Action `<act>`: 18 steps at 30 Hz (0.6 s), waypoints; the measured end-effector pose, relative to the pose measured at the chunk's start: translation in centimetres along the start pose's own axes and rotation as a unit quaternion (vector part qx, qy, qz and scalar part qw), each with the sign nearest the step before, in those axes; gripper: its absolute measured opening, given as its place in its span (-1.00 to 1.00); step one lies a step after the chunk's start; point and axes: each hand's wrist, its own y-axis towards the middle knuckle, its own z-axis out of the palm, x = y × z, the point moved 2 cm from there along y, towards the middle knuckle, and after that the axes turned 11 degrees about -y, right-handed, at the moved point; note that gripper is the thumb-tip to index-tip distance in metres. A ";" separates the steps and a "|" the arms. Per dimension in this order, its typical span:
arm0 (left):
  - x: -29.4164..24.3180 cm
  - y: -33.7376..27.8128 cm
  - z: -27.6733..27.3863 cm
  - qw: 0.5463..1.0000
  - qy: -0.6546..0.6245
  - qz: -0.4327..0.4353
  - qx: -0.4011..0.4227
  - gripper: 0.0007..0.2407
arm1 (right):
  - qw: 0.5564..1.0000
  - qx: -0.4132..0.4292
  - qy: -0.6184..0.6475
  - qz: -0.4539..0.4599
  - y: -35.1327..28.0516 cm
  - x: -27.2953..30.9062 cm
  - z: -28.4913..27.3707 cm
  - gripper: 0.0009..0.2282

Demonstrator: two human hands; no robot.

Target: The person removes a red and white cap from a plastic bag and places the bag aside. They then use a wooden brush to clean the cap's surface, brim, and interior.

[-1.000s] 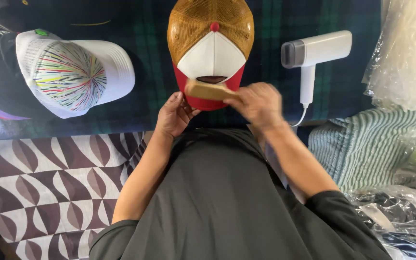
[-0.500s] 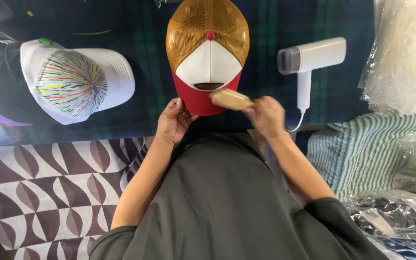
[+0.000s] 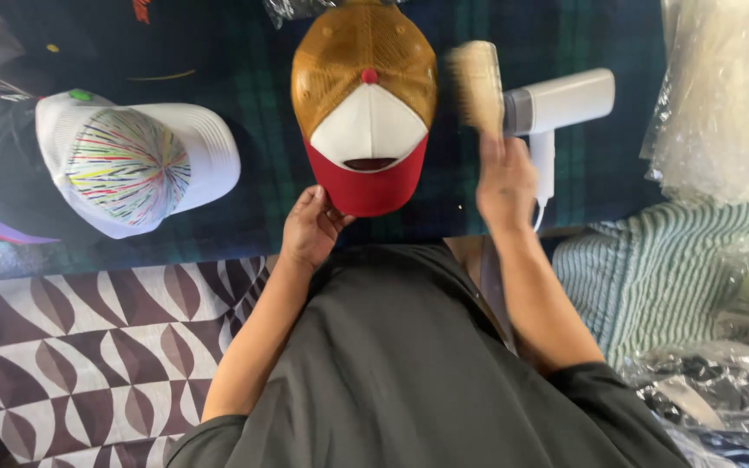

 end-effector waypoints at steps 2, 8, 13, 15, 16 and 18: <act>-0.5 -0.4 0.0 1.000 -0.006 0.001 -0.007 -0.91 | 0.998 -0.012 -0.031 -0.059 -0.8 0.4 -0.7 -0.75; 0.0 -0.2 -0.2 1.000 -0.006 -0.003 0.002 -0.91 | 0.992 0.027 0.121 -0.014 -2.2 6.9 1.3 -0.72; -0.3 -0.5 0.3 1.000 0.006 0.010 -0.006 -0.92 | 0.975 0.045 0.089 0.198 -4.7 2.0 2.4 -0.69; -0.2 -0.2 0.3 1.000 -0.006 0.005 -0.006 -0.90 | 0.981 0.015 0.120 0.152 -6.2 1.3 2.6 -0.66; -0.1 0.4 0.5 1.000 -0.006 0.003 -0.004 -0.90 | 0.981 0.012 0.118 0.152 -6.4 1.6 3.2 -0.66; -0.1 0.2 0.0 1.000 -0.001 0.005 0.001 -0.90 | 0.982 0.066 0.175 0.034 -7.8 3.4 4.1 -0.68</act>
